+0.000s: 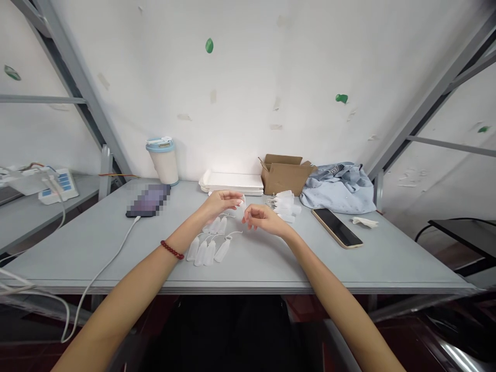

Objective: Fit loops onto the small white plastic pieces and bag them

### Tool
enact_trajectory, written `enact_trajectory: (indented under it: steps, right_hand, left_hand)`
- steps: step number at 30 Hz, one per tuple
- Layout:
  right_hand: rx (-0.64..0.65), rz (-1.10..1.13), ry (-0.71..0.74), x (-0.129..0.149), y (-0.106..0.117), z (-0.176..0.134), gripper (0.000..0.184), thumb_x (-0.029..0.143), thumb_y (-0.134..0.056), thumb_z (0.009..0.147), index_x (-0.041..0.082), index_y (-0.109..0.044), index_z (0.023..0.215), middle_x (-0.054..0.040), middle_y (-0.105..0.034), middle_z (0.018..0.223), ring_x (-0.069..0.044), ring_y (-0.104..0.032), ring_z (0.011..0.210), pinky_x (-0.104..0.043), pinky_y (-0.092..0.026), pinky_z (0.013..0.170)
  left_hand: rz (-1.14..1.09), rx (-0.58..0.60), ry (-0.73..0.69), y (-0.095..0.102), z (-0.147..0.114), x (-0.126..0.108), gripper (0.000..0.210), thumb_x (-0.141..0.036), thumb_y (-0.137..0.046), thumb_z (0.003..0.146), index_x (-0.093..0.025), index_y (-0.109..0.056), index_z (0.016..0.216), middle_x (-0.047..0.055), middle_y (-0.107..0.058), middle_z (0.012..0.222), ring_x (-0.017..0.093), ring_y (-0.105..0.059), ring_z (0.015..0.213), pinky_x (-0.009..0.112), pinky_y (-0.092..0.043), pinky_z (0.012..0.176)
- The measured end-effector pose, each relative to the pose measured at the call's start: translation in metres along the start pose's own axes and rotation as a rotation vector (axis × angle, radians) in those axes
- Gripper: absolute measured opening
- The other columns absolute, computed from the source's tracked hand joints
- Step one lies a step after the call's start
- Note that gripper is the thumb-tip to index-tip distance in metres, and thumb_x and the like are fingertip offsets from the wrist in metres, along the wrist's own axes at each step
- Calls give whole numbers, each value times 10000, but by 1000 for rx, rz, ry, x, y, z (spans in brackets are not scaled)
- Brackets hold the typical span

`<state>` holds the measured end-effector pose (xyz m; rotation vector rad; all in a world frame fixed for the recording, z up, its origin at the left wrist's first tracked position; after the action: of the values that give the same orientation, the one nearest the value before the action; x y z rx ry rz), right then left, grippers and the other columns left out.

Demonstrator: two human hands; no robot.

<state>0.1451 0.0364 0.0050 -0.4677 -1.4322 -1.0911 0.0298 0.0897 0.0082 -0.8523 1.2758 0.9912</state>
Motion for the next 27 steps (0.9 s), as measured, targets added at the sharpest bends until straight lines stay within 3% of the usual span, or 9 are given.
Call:
enact_trajectory:
  steps: [8, 12, 16, 21, 27]
  right_hand:
    - [-69, -71, -23, 0, 8, 0, 61, 232, -529, 750, 187, -562, 775, -3, -654, 772, -69, -397, 509, -215, -329, 483]
    - [-112, -37, -17, 2, 13, -1, 95, 276, -547, 772, 187, -549, 807, -20, -655, 800, -78, -427, 527, -225, -357, 507]
    - [-171, -60, 20, 0, 19, 1, 131, 320, -540, 789, 192, -529, 817, -1, -586, 722, -99, -461, 558, -232, -376, 525]
    - [-259, -270, 55, -5, 28, 3, 84, 277, -503, 795, 204, -538, 820, 40, -466, 593, -119, -443, 539, -254, -358, 567]
    - [-303, -433, 112, -1, 27, 2, 74, 228, -470, 810, 210, -541, 821, 32, -465, 590, -137, -415, 563, -268, -350, 626]
  left_hand:
    - [67, -14, 24, 4, 2, 2, 427, -368, -848, 524, -144, -722, 866, 51, -708, 816, 147, -605, 687, 371, -485, 794]
    - [49, -34, 56, 7, 1, 2, 454, -373, -857, 510, -146, -718, 877, 38, -700, 781, 138, -595, 668, 362, -489, 784]
    - [24, -81, 96, 10, 0, 4, 424, -395, -869, 470, -145, -699, 767, 29, -683, 731, 130, -585, 646, 343, -503, 747]
    - [5, -61, 117, 5, 0, 7, 383, -403, -870, 465, -138, -673, 658, 6, -623, 631, 108, -545, 596, 315, -501, 677]
    - [25, -22, 164, 3, -2, 10, 364, -396, -873, 479, -137, -658, 618, 23, -624, 592, 120, -556, 583, 304, -496, 626]
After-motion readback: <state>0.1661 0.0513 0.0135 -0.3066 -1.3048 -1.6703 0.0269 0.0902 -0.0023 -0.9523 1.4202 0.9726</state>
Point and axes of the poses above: each hand's wrist, its own z-axis towards the middle knuckle, its own y-axis out of the back of the hand, x = y × z, the point moved 9 cm from there along z, towards the middle knuckle
